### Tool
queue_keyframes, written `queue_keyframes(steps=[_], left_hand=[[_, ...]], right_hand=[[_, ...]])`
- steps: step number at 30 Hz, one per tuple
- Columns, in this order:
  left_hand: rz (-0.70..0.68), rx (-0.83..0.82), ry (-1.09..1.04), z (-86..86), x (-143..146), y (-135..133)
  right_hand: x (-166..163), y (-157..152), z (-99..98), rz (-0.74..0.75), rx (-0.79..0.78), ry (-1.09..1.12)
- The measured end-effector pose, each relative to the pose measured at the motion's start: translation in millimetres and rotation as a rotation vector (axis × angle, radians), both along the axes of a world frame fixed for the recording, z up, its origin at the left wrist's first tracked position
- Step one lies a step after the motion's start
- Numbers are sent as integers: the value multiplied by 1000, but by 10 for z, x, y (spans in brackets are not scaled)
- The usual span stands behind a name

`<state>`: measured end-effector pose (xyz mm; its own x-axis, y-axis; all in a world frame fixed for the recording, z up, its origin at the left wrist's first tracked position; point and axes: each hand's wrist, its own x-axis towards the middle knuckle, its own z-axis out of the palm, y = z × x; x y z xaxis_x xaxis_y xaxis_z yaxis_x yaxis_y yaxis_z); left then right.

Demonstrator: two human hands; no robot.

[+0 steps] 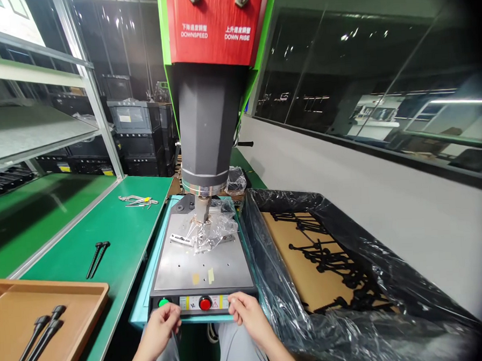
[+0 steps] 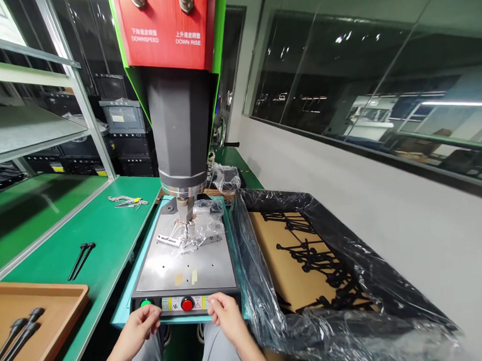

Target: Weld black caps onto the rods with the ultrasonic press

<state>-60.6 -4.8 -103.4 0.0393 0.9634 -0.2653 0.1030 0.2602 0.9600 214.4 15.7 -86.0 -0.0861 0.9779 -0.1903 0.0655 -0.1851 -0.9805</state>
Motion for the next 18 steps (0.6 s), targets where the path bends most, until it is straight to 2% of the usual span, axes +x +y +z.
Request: queue_keyframes(steps=[3,10,14,18], left_hand=[[42,49,-11,142,39,199],[282,136,-134,572,227,861],[318,21,-291,748,380,1137],[278,-59,-456,842,505,1225]], right_hand=[[-15,178,141,-15,30,22],[-105,791,320,-70,148,-4],[-188,1153,304,-49,193,-38],[-269,1440,259,-22,235,-96]])
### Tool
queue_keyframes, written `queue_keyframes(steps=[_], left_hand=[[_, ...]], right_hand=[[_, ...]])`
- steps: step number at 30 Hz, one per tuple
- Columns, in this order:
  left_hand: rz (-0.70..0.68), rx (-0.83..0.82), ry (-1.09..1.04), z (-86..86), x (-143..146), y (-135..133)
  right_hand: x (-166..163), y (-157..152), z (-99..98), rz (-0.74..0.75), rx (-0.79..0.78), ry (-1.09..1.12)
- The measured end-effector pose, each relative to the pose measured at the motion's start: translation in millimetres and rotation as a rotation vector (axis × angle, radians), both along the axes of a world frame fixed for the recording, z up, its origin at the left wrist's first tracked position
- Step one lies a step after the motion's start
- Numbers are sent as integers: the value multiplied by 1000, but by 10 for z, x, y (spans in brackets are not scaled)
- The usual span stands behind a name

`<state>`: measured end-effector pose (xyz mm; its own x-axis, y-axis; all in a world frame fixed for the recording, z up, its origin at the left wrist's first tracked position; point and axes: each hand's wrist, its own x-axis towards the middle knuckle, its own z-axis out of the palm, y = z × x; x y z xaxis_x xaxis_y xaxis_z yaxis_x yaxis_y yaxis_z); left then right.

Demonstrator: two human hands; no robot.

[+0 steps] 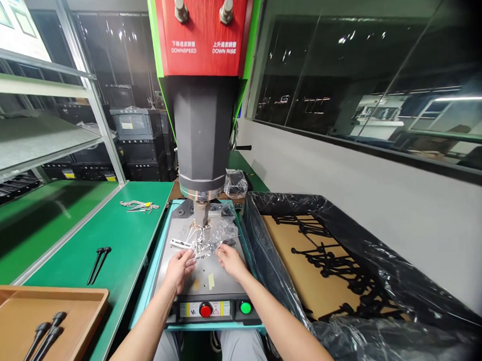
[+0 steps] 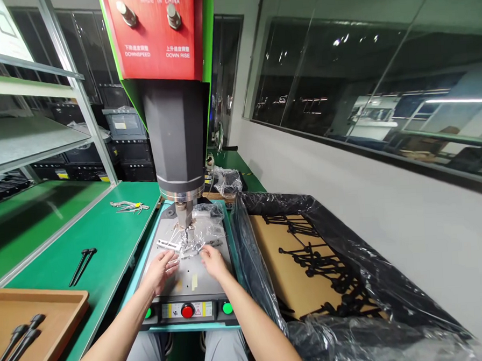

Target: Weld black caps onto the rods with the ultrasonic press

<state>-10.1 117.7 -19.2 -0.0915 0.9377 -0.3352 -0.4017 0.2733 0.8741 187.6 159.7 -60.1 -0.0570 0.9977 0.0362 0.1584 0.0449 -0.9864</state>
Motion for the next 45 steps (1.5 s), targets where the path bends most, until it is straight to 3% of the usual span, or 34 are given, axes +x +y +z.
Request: queue_keyframes(steps=[5,12,18,22,26,33,38,41,43,45], left_hand=[[13,69,-18,67,90,-43],[15,144,-23,246,145,-45],[29,174,-26,374,166,40],[41,204,-25,390,165,74],[55,218,-14,372,163,68],[72,174,41,217,194,-42],[95,47,155,32,97,-205],[165,47,304,-29,-9,-473],[16,126,401,-7,-56,-719],[-269,206,438,69,-79,-950]], right_hand=[[-87,256,46,-10,125,-64],[-275,567,387,14,426,-137],[-426,793,672,52,425,-120],[-448,781,827,46,414,-42],[-433,571,827,-13,333,86],[-278,-133,515,-77,6,367],[-118,-695,484,53,-271,476],[-165,-943,551,158,-384,609],[-275,-1029,610,183,-376,672],[-427,-1053,674,176,-308,686]])
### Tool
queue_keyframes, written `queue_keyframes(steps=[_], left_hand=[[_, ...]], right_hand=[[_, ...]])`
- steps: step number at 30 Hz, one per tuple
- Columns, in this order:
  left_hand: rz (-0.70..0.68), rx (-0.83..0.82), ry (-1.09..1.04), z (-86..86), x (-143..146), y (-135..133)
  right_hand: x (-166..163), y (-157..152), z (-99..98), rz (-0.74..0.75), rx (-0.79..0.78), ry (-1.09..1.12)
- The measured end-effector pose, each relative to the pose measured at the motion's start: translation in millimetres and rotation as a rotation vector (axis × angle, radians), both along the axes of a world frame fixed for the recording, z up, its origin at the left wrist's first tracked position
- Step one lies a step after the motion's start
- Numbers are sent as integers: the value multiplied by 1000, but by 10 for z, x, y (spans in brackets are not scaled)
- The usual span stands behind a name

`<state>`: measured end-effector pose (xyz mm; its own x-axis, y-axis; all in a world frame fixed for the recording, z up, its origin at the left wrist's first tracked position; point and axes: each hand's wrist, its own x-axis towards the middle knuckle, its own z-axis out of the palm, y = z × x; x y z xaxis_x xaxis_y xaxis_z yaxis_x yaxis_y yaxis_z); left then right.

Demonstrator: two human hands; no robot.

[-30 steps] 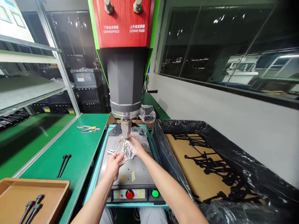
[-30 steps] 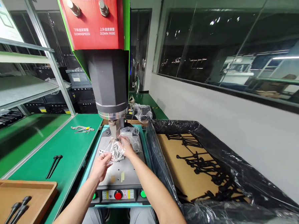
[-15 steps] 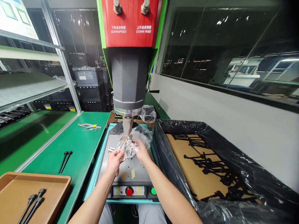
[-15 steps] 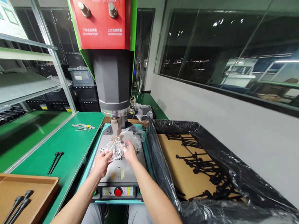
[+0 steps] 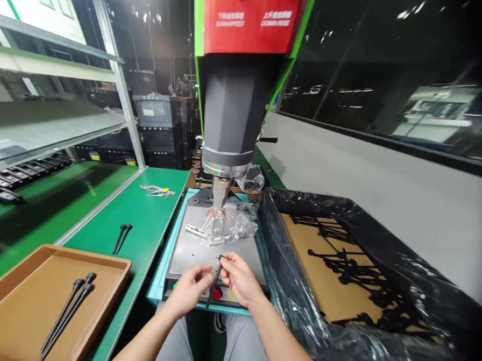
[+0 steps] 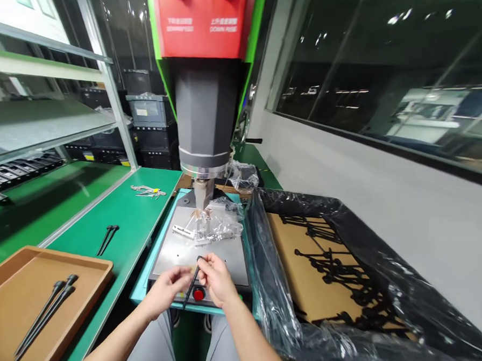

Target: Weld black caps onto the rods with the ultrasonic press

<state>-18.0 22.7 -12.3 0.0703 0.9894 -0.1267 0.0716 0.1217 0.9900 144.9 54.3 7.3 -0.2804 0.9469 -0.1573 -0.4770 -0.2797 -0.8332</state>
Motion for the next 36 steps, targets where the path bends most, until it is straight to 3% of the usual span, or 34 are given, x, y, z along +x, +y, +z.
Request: queue_keyframes(steps=[2,4,8,10,11,14,17,22,26,31,36], left_hand=[[-190,10,38,110,-35,-140],[-212,42,122,227,-144,-143],[8,97,479,426,-735,219],[189,10,828,493,-1171,493],[251,-45,899,513,-1393,629],[352,-191,1024,494,-1960,955],[400,-311,1123,372,-2285,1117],[393,-379,1210,166,-2438,1164],[371,-384,1216,146,-2440,1120],[390,-358,1239,296,-2376,970],[341,-342,1320,597,-2217,825]], right_hand=[[-159,13,64,-7,51,14],[-278,33,119,9,89,24],[-287,17,160,44,119,-72],[-192,-28,132,49,111,-138],[-134,-56,109,48,104,-161],[48,-152,39,32,75,-206],[211,-243,11,5,41,-242],[453,-379,20,-62,-14,-290],[633,-463,-48,-114,-47,-293],[831,-628,-99,-170,-71,-284],[1252,-930,50,-344,-44,-350]])
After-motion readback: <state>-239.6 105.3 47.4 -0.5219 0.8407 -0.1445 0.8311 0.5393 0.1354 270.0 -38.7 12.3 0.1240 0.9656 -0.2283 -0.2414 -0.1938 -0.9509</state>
